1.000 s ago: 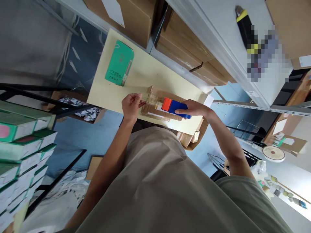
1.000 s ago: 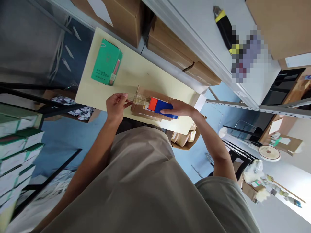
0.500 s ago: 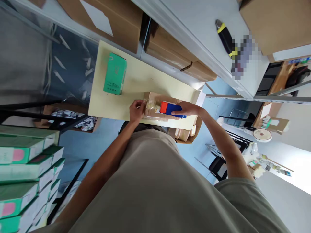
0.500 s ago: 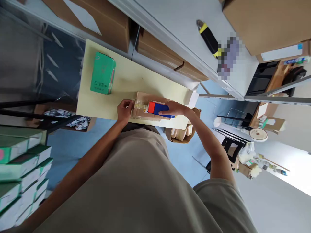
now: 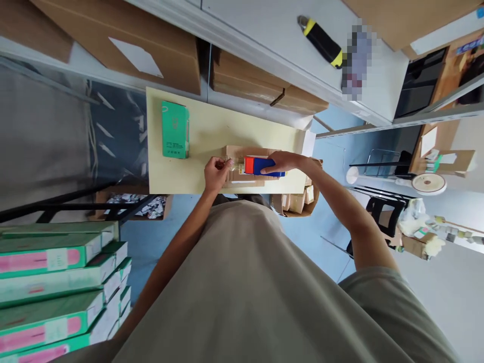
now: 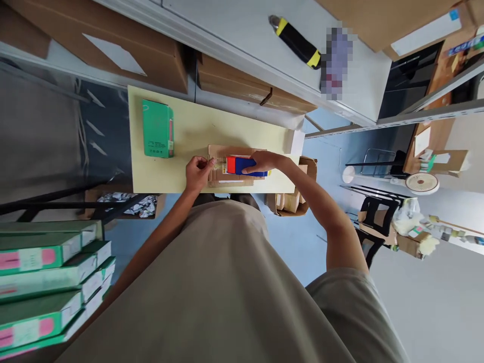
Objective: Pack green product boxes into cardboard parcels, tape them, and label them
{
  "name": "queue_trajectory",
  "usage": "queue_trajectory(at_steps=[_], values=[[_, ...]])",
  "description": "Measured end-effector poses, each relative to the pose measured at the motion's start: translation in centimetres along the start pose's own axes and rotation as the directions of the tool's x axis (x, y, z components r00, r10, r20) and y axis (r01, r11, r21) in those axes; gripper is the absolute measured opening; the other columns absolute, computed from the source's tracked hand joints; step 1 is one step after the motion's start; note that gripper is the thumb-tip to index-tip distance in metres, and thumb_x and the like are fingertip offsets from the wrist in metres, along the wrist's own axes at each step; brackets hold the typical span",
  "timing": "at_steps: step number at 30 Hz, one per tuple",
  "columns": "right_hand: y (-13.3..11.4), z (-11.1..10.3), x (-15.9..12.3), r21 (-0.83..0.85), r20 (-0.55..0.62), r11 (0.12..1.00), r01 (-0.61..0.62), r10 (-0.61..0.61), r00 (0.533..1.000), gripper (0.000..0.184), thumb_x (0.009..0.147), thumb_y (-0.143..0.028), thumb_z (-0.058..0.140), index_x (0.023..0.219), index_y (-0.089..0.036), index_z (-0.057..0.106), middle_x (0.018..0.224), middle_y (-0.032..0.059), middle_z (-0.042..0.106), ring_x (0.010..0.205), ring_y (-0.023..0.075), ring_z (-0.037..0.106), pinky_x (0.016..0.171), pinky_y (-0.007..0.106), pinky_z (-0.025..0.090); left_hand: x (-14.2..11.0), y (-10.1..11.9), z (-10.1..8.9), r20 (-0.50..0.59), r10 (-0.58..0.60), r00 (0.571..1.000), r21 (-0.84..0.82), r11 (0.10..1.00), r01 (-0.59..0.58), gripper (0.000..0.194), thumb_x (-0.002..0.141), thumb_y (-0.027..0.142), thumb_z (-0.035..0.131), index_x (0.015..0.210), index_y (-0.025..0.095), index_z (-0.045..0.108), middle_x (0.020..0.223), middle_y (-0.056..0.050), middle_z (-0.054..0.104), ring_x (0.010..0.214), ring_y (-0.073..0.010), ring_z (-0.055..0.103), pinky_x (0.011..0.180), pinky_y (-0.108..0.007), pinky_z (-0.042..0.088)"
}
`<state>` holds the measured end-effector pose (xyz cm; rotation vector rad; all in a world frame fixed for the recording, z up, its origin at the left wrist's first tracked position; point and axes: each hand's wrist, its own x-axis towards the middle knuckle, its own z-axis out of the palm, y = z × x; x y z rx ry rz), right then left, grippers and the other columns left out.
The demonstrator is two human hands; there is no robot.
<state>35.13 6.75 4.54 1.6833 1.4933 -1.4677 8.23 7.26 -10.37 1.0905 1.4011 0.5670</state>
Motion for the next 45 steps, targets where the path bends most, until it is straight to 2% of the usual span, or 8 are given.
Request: queue_trajectory(at_steps=[8,17,20,24,31,35,40,45], values=[[1.1,-0.5,-0.5,0.067,0.006,0.988,0.142,-0.143,0.99,0.053,0.096,-0.072,0.083,0.095,-0.02,0.08,0.075,0.0053,0.074,0.077,0.0228,0.069,0.074,0.034,0.049,0.4,0.0,0.0,-0.142,0.002,0.99,0.199,0.98,0.027,0.029,0.084,0.041,0.087,0.079,0.022,0.065,0.078,-0.001,0.069,0.078,-0.0189,0.065,0.08,-0.032,0.051],[15.6,-3.3,-10.8,0.207,0.192,0.976,0.066,-0.106,0.976,0.077,0.084,-0.095,0.076,0.082,-0.019,0.082,0.069,0.0084,0.077,0.062,0.02,0.066,0.062,0.034,0.046,0.1,0.5,1.4,-0.329,0.046,0.943,0.305,0.95,0.06,0.027,0.082,0.037,0.087,0.079,0.023,0.063,0.081,-0.001,0.069,0.083,-0.0225,0.069,0.088,-0.037,0.058],[18.8,-2.9,-10.8,0.235,0.177,0.97,0.065,-0.109,0.978,0.075,0.084,-0.094,0.077,0.082,-0.019,0.082,0.07,0.0093,0.078,0.062,0.0205,0.066,0.062,0.035,0.046,0.1,0.5,2.1,-0.36,0.057,0.931,0.338,0.938,0.074,0.027,0.081,0.037,0.087,0.079,0.024,0.064,0.081,-0.001,0.069,0.084,-0.0236,0.07,0.091,-0.04,0.059],[19.8,-1.5,-6.9,0.133,0.142,0.99,0.053,-0.072,0.987,0.07,0.089,-0.088,0.078,0.077,-0.018,0.08,0.069,0.0097,0.078,0.066,0.0224,0.07,0.069,0.036,0.05,0.2,0.8,2.4,-0.416,0.068,0.907,0.364,0.926,0.098,0.031,0.081,0.037,0.091,0.075,0.024,0.063,0.071,0.004,0.063,0.077,-0.0199,0.065,0.087,-0.039,0.058],[16.7,1.7,-1.1,0.012,0.003,1.0,-0.011,0.011,1.0,0.051,0.103,-0.066,0.076,0.096,-0.016,0.083,0.073,0.0094,0.079,0.084,0.0279,0.079,0.084,0.039,0.057,-0.1,0.4,2.8,-0.428,0.148,0.892,0.361,0.932,0.019,0.042,0.083,0.05,0.095,0.077,0.021,0.067,0.064,0.008,0.058,0.076,-0.0146,0.056,0.079,-0.032,0.048],[15.7,4.7,0.8,-0.019,-0.196,0.998,-0.053,0.049,0.979,0.044,0.103,-0.055,0.078,0.118,-0.013,0.082,0.099,0.0188,0.084,0.109,0.0387,0.079,0.09,0.044,0.058,-0.5,0.6,3.6,-0.449,0.122,0.885,0.356,0.933,0.052,0.032,0.091,0.038,0.091,0.08,0.019,0.068,0.069,0.009,0.06,0.077,-0.0126,0.057,0.08,-0.031,0.048],[15.5,11.3,3.2,0.091,-0.42,0.983,-0.157,0.18,0.89,0.041,0.111,-0.042,0.067,0.133,-0.007,0.073,0.118,0.0284,0.082,0.118,0.0427,0.076,0.092,0.046,0.057,-1.2,1.6,3.3,-0.522,0.076,0.85,0.395,0.904,0.161,0.01,0.092,0.024,0.085,0.094,0.016,0.079,0.087,0.004,0.073,0.083,-0.0146,0.063,0.086,-0.031,0.053],[16.2,18.2,5.6,0.225,-0.579,0.95,-0.216,0.309,0.755,0.048,0.12,-0.043,0.052,0.139,-0.001,0.063,0.118,0.0285,0.079,0.112,0.0367,0.074,0.108,0.049,0.052,-0.6,2.2,0.1,-0.504,0.106,0.857,0.541,0.813,0.217,0.03,0.098,0.025,0.077,0.12,0.006,0.083,0.114,-0.007,0.083,0.098,-0.0177,0.07,0.1,-0.032,0.057]])
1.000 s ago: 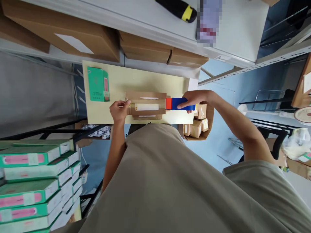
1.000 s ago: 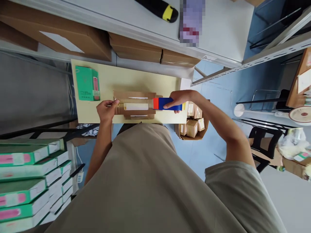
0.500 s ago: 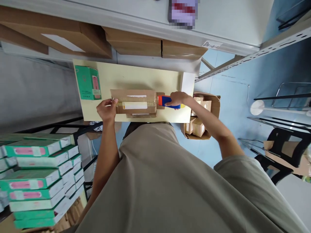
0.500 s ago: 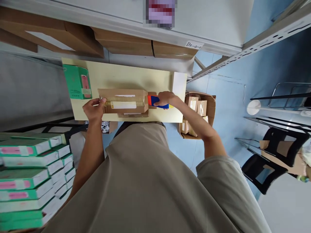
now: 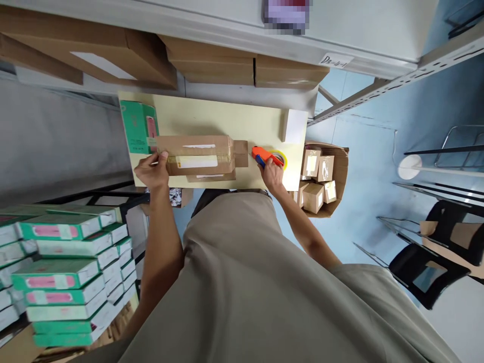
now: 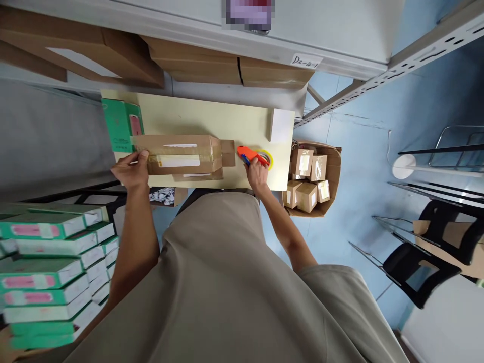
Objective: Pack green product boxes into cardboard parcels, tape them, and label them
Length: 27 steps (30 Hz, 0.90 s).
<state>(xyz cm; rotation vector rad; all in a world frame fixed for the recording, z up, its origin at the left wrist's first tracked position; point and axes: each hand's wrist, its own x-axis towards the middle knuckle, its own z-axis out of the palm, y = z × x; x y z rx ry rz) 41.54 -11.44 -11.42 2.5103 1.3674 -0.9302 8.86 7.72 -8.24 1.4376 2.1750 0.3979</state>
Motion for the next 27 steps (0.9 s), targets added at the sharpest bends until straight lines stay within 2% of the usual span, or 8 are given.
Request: queue_trajectory(at_steps=[5,9,12,15,19,21,24,27], values=[[0.7,3.9,-0.9,0.046,-0.105,0.994,-0.095,0.1,0.989,0.041,0.118,-0.035,0.051,0.137,-0.002,0.066,0.143,0.0331,0.068,0.132,0.0401,0.064,0.122,0.055,0.045,2.7,-0.9,-1.2,0.11,0.064,0.992,0.072,0.995,-0.072,0.032,0.103,0.029,0.073,0.122,0.004,0.081,0.12,-0.009,0.085,0.095,-0.0167,0.07,0.096,-0.028,0.057],[-0.9,3.2,-2.7,0.148,-0.2,0.971,-0.19,0.218,0.955,0.047,0.114,-0.035,0.058,0.145,0.001,0.062,0.143,0.0353,0.068,0.14,0.043,0.061,0.129,0.063,0.039,2.9,-0.7,-2.0,0.216,0.133,0.967,0.088,0.984,-0.155,0.024,0.107,0.03,0.066,0.113,0.009,0.076,0.117,-0.01,0.084,0.099,-0.0194,0.073,0.096,-0.029,0.055],[-4.8,1.6,-4.2,0.301,-0.31,0.953,-0.019,0.116,0.944,0.06,0.117,-0.052,0.051,0.154,-0.005,0.059,0.146,0.033,0.069,0.144,0.0438,0.063,0.13,0.065,0.043,2.0,-0.4,-2.5,0.292,0.189,0.938,0.137,0.962,-0.237,0.022,0.109,0.033,0.06,0.102,0.016,0.072,0.109,-0.011,0.082,0.105,-0.0254,0.074,0.1,-0.034,0.054],[-10.8,1.0,-4.2,0.469,-0.304,0.856,0.217,-0.074,0.95,0.076,0.117,-0.071,0.042,0.166,-0.013,0.049,0.152,0.0263,0.071,0.145,0.0397,0.067,0.123,0.057,0.055,1.0,-0.5,-2.8,0.336,0.221,0.916,0.154,0.946,-0.285,0.026,0.108,0.042,0.061,0.107,0.018,0.072,0.109,-0.015,0.081,0.112,-0.0331,0.076,0.101,-0.04,0.055],[-16.8,1.7,-1.9,0.49,-0.291,0.859,0.15,-0.002,0.957,0.103,0.11,-0.085,0.045,0.172,-0.004,0.038,0.162,0.0326,0.063,0.155,0.043,0.061,0.127,0.058,0.051,0.7,-1.0,-2.5,0.395,0.22,0.892,0.157,0.941,-0.301,0.052,0.1,0.062,0.073,0.125,0.017,0.07,0.116,-0.021,0.081,0.118,-0.0426,0.077,0.101,-0.048,0.057],[-17.4,1.9,-0.9,0.508,-0.264,0.86,0.056,0.093,0.96,0.102,0.11,-0.085,0.045,0.171,-0.002,0.041,0.157,0.034,0.066,0.148,0.0434,0.067,0.123,0.059,0.054,1.3,-1.2,-2.2,0.429,0.227,0.874,0.142,0.939,-0.314,0.052,0.096,0.064,0.077,0.118,0.017,0.07,0.112,-0.023,0.081,0.117,-0.0443,0.076,0.1,-0.049,0.057],[-16.8,1.5,-0.5,0.581,-0.166,0.813,-0.037,0.163,0.973,0.086,0.113,-0.08,0.045,0.16,-0.009,0.056,0.126,0.0247,0.082,0.118,0.0397,0.079,0.104,0.053,0.062,2.8,-1.6,-2.0,0.476,0.274,0.836,0.079,0.933,-0.351,0.037,0.1,0.057,0.073,0.096,0.021,0.066,0.099,-0.02,0.079,0.113,-0.0413,0.076,0.097,-0.046,0.057],[-16.2,0.2,-1.9,0.632,-0.221,0.774,0.04,0.131,0.966,0.076,0.113,-0.079,0.046,0.144,-0.013,0.067,0.11,0.0186,0.082,0.102,0.0346,0.078,0.095,0.047,0.062,4.6,-2.2,-2.9,0.527,0.351,0.774,-0.024,0.917,-0.399,0.029,0.106,0.045,0.06,0.085,0.024,0.058,0.084,-0.012,0.072,0.102,-0.0346,0.075,0.092,-0.041,0.057]])
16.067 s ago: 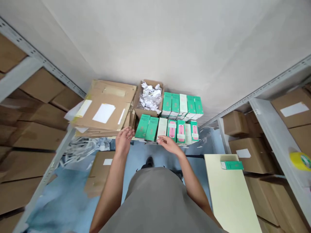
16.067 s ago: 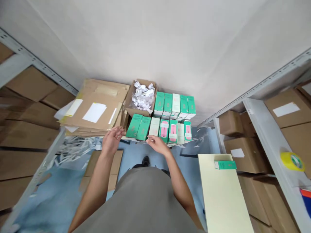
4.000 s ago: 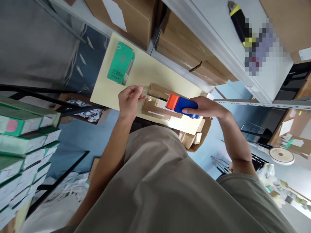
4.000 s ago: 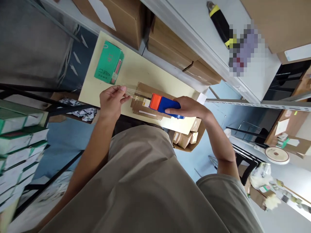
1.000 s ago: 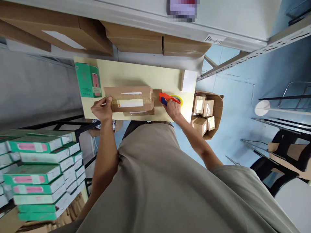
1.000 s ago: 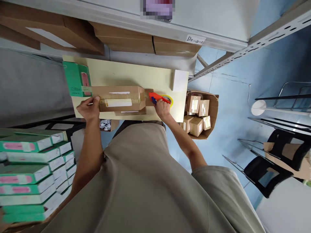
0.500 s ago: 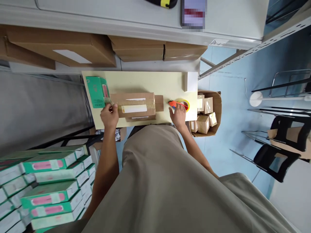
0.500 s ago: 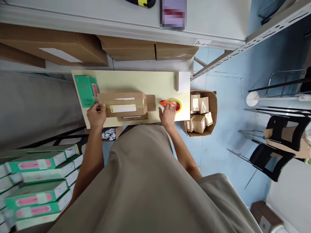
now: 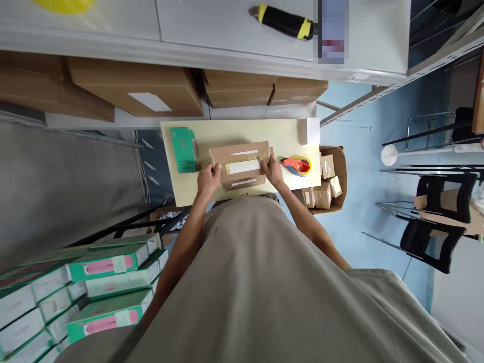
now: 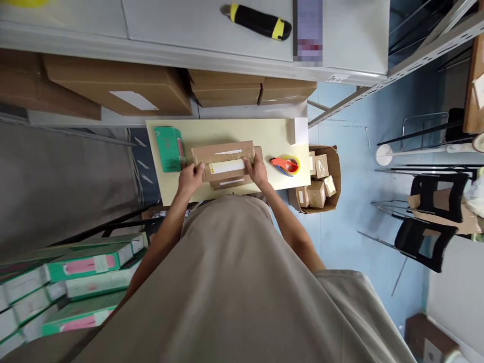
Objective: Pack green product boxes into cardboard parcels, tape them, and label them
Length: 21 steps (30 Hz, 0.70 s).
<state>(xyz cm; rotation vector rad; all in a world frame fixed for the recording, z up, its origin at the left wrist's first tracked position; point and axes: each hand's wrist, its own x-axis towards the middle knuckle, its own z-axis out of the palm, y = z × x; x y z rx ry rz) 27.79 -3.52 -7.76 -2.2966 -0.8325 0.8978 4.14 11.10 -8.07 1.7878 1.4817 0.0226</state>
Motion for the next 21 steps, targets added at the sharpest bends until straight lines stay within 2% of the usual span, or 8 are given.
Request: queue_trajectory(at_steps=[2,4,6,8,12,16,18,21], values=[[-0.7,-1.4,-1.5,0.049,-0.085,0.991,0.125,-0.121,0.989,0.072,0.112,-0.079,0.048,0.139,-0.016,0.071,0.117,0.0183,0.08,0.108,0.0329,0.076,0.099,0.047,0.062,-0.1,-0.9,-1.3,0.036,0.104,0.994,-0.09,0.991,-0.101,0.026,0.106,0.041,0.057,0.087,0.024,0.059,0.086,-0.009,0.071,0.097,-0.0295,0.073,0.088,-0.037,0.058],[-1.3,-2.6,-3.4,0.07,-0.205,0.969,0.238,-0.22,0.954,0.066,0.109,-0.078,0.057,0.138,-0.021,0.073,0.132,0.0184,0.076,0.12,0.0325,0.071,0.109,0.049,0.06,-0.5,-2.0,-2.6,0.03,0.221,0.975,-0.198,0.957,-0.211,0.021,0.104,0.041,0.059,0.097,0.022,0.065,0.101,-0.009,0.073,0.095,-0.0247,0.073,0.085,-0.033,0.061],[-1.4,-3.4,-5.1,0.079,-0.275,0.959,0.272,-0.242,0.931,0.064,0.103,-0.078,0.068,0.136,-0.024,0.074,0.142,0.0184,0.07,0.127,0.0329,0.067,0.113,0.052,0.059,-1.1,-3.1,-3.3,-0.005,0.297,0.955,-0.259,0.922,-0.288,0.022,0.1,0.039,0.064,0.111,0.021,0.071,0.117,-0.009,0.073,0.094,-0.0216,0.074,0.084,-0.032,0.063],[-0.7,-3.2,-6.3,0.124,-0.261,0.963,0.239,-0.2,0.944,0.067,0.096,-0.079,0.076,0.134,-0.024,0.074,0.143,0.0183,0.069,0.124,0.0322,0.068,0.11,0.051,0.062,-1.5,-4.2,-3.2,-0.03,0.322,0.946,-0.261,0.911,-0.318,0.029,0.097,0.034,0.065,0.122,0.021,0.073,0.125,-0.011,0.072,0.094,-0.0215,0.075,0.087,-0.034,0.066],[2.1,-0.2,-7.0,0.269,-0.055,0.963,0.002,0.013,0.998,0.068,0.097,-0.084,0.066,0.12,-0.021,0.072,0.127,0.0171,0.078,0.111,0.0285,0.075,0.099,0.044,0.066,-1.5,-6.4,-1.1,0.028,0.255,0.967,-0.23,0.943,-0.242,0.048,0.091,0.019,0.059,0.136,0.02,0.073,0.132,-0.015,0.075,0.11,-0.0268,0.079,0.105,-0.041,0.065],[4.3,2.5,-6.2,0.272,0.083,0.946,-0.179,0.162,0.983,0.06,0.093,-0.082,0.07,0.096,-0.023,0.067,0.097,0.0103,0.081,0.097,0.0268,0.078,0.091,0.041,0.066,-0.7,-8.3,0.8,0.163,0.111,0.98,-0.218,0.973,-0.074,0.048,0.083,0.016,0.059,0.126,0.019,0.08,0.127,-0.016,0.083,0.121,-0.0318,0.079,0.118,-0.049,0.06],[4.7,2.8,-5.3,0.295,0.064,0.938,-0.182,0.17,0.983,0.06,0.091,-0.081,0.075,0.101,-0.022,0.069,0.104,0.0124,0.083,0.101,0.0274,0.079,0.091,0.042,0.066,0.3,-8.7,0.8,0.168,0.085,0.982,-0.214,0.976,-0.047,0.047,0.084,0.018,0.057,0.125,0.018,0.08,0.127,-0.018,0.084,0.123,-0.0334,0.079,0.118,-0.053,0.059],[4.5,2.2,-3.3,0.335,-0.037,0.928,-0.165,0.188,0.981,0.068,0.095,-0.082,0.068,0.12,-0.018,0.071,0.13,0.0203,0.08,0.119,0.0293,0.077,0.1,0.045,0.065,2.6,-7.6,0.2,0.091,0.048,0.995,-0.251,0.968,-0.024,0.053,0.09,0.025,0.055,0.138,0.015,0.076,0.144,-0.023,0.078,0.131,-0.033,0.077,0.117,-0.055,0.06]])
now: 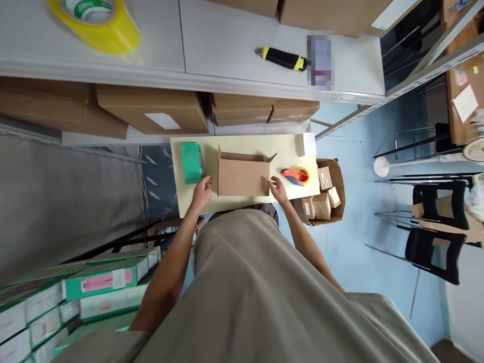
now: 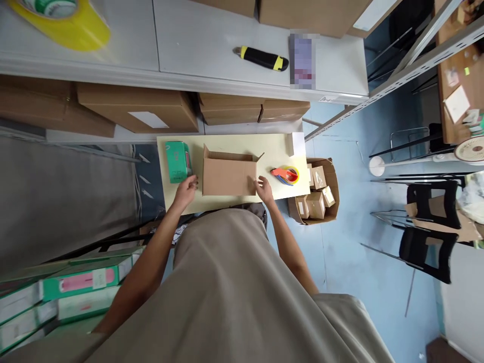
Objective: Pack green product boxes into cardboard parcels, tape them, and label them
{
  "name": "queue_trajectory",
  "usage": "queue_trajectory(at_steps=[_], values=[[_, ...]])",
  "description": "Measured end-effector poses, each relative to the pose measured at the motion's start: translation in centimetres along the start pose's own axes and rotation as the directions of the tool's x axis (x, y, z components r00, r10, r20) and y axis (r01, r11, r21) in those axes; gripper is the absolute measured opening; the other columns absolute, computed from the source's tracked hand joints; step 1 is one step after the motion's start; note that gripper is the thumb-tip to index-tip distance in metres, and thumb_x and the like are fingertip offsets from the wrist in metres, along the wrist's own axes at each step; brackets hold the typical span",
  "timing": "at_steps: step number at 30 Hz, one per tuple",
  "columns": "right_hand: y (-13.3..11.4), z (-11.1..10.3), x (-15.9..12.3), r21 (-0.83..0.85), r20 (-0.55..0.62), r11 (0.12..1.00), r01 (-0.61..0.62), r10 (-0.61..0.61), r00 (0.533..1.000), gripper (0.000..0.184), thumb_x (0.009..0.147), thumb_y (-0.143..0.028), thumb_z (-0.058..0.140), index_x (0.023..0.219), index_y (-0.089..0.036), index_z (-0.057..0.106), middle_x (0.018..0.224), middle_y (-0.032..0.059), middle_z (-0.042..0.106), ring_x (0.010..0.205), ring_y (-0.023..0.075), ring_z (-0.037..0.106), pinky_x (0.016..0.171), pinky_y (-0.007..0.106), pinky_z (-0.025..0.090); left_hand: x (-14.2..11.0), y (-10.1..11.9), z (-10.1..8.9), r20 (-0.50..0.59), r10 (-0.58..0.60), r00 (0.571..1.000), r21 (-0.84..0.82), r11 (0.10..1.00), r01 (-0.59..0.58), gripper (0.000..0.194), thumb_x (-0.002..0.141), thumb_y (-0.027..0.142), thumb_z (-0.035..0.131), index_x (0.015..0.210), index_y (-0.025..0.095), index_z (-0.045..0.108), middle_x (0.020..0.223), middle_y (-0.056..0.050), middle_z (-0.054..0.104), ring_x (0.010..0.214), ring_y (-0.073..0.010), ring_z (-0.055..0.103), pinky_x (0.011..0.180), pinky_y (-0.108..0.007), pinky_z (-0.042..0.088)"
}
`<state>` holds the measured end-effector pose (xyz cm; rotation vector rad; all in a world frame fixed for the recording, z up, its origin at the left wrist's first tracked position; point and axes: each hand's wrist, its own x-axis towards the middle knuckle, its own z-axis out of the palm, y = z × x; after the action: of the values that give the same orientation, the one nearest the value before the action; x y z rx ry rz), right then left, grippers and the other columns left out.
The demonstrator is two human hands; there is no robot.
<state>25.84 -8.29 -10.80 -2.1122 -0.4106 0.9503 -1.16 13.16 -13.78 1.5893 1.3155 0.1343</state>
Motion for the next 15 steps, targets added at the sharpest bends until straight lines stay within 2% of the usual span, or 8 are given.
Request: queue_trajectory(at_steps=[3,6,10,13,15], values=[[-1.4,-0.2,1.7,0.054,-0.012,0.998,0.021,-0.021,1.0,0.08,0.097,-0.088,0.055,0.128,-0.016,0.072,0.132,0.0197,0.08,0.122,0.0284,0.077,0.101,0.045,0.065,2.3,2.8,-0.2,-0.036,-0.024,0.999,-0.123,0.992,0.019,0.054,0.097,0.034,0.058,0.146,0.016,0.071,0.15,-0.024,0.074,0.132,-0.0308,0.077,0.112,-0.05,0.063],[-2.7,-0.4,1.9,0.108,-0.002,0.993,0.05,-0.05,0.999,0.089,0.095,-0.092,0.053,0.135,-0.015,0.073,0.134,0.0195,0.08,0.121,0.0278,0.077,0.1,0.044,0.066,2.7,5.7,-0.4,-0.049,0.016,0.999,-0.13,0.991,-0.022,0.054,0.103,0.048,0.064,0.145,0.014,0.07,0.143,-0.025,0.077,0.128,-0.0306,0.078,0.109,-0.046,0.064],[-3.5,-1.1,-0.3,0.16,-0.057,0.98,0.119,-0.111,0.992,0.088,0.094,-0.089,0.063,0.142,-0.016,0.071,0.146,0.0214,0.076,0.123,0.03,0.078,0.105,0.047,0.065,-0.2,7.2,-1.4,-0.136,0.161,0.978,-0.12,0.977,-0.178,0.061,0.102,0.062,0.067,0.144,0.017,0.067,0.142,-0.022,0.077,0.129,-0.0295,0.076,0.109,-0.042,0.062],[-3.3,-1.4,-2.4,0.185,-0.063,0.965,0.188,-0.18,0.982,0.077,0.094,-0.085,0.066,0.129,-0.018,0.075,0.13,0.0171,0.081,0.121,0.0316,0.078,0.106,0.046,0.064,-2.9,6.6,-2.0,-0.143,0.206,0.968,-0.183,0.956,-0.231,0.058,0.1,0.065,0.068,0.135,0.019,0.067,0.138,-0.019,0.078,0.127,-0.0284,0.076,0.104,-0.039,0.064],[-2.8,-1.1,-3.3,0.173,-0.057,0.969,0.175,-0.168,0.984,0.071,0.094,-0.085,0.067,0.117,-0.018,0.077,0.111,0.0127,0.082,0.113,0.0315,0.078,0.101,0.044,0.064,-4.0,5.9,-2.0,-0.124,0.17,0.978,-0.183,0.964,-0.191,0.05,0.098,0.063,0.068,0.125,0.02,0.068,0.128,-0.017,0.081,0.122,-0.0294,0.079,0.102,-0.04,0.065]])
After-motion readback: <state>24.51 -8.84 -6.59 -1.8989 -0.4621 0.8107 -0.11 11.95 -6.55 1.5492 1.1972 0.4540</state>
